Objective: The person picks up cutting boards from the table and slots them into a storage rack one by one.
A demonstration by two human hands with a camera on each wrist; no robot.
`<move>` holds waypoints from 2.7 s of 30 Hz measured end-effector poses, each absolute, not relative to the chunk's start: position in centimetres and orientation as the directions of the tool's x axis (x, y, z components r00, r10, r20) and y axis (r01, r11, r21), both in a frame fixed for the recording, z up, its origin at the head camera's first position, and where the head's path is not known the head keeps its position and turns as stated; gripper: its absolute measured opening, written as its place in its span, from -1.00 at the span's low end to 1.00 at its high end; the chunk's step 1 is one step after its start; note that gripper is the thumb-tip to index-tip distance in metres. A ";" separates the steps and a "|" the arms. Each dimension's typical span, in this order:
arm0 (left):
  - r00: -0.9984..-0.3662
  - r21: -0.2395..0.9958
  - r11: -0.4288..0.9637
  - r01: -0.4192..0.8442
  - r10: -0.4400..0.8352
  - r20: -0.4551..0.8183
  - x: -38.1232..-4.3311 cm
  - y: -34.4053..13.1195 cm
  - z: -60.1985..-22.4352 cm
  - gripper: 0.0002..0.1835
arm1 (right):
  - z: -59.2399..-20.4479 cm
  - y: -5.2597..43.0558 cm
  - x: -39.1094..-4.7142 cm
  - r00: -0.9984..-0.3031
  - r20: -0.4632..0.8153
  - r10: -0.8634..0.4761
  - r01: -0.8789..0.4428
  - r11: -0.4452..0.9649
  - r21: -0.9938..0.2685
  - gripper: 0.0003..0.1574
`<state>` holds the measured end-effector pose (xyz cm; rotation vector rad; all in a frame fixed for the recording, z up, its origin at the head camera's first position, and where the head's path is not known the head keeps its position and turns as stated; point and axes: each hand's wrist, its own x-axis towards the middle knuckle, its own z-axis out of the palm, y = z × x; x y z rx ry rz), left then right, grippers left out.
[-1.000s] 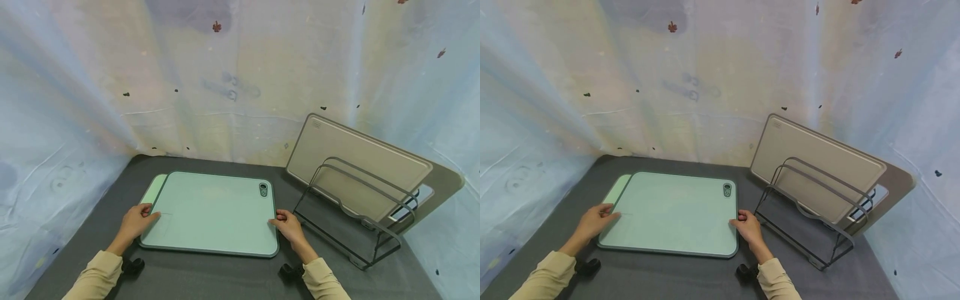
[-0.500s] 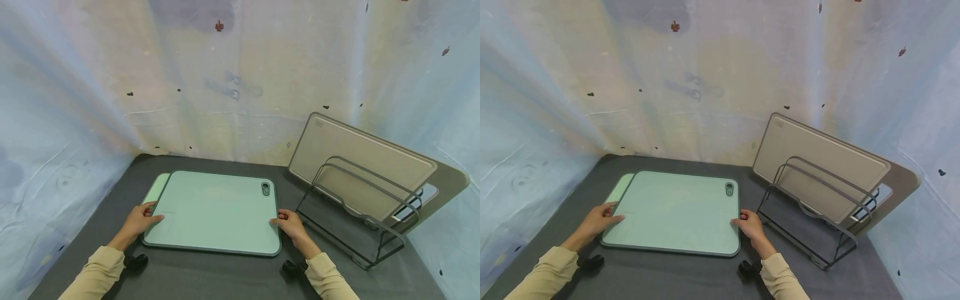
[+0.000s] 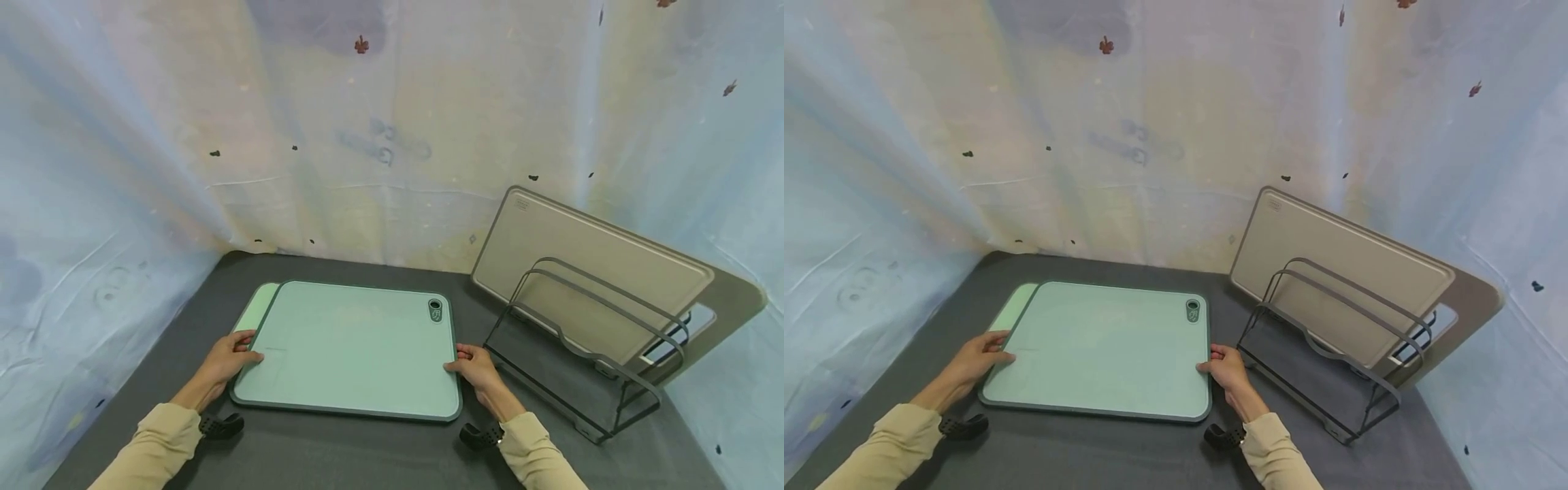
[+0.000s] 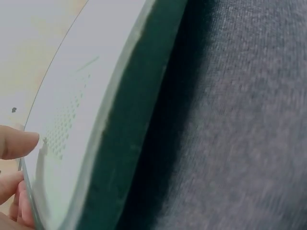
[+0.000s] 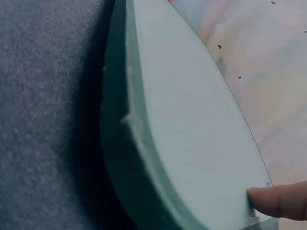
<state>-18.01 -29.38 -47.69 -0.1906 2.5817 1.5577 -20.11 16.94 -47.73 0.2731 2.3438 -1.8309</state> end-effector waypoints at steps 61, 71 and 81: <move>-0.979 0.971 0.173 -0.164 -0.151 -0.139 -17.8 -27.1 -40.9 -0.28 | -41.6 18.5 -17.0 -0.964 -0.175 0.203 0.181 0.012 -0.983 -0.42; -0.987 0.978 0.191 -0.090 -0.150 -0.061 -18.6 -26.8 -40.2 -0.31 | -40.2 18.7 -16.1 -0.963 -0.130 0.236 0.146 0.050 -0.988 -0.45; -0.989 0.987 0.160 -0.019 -0.148 0.005 -19.6 -25.9 -38.5 -0.32 | -37.8 19.4 -15.3 -0.965 -0.040 0.258 0.068 0.100 -0.993 -0.50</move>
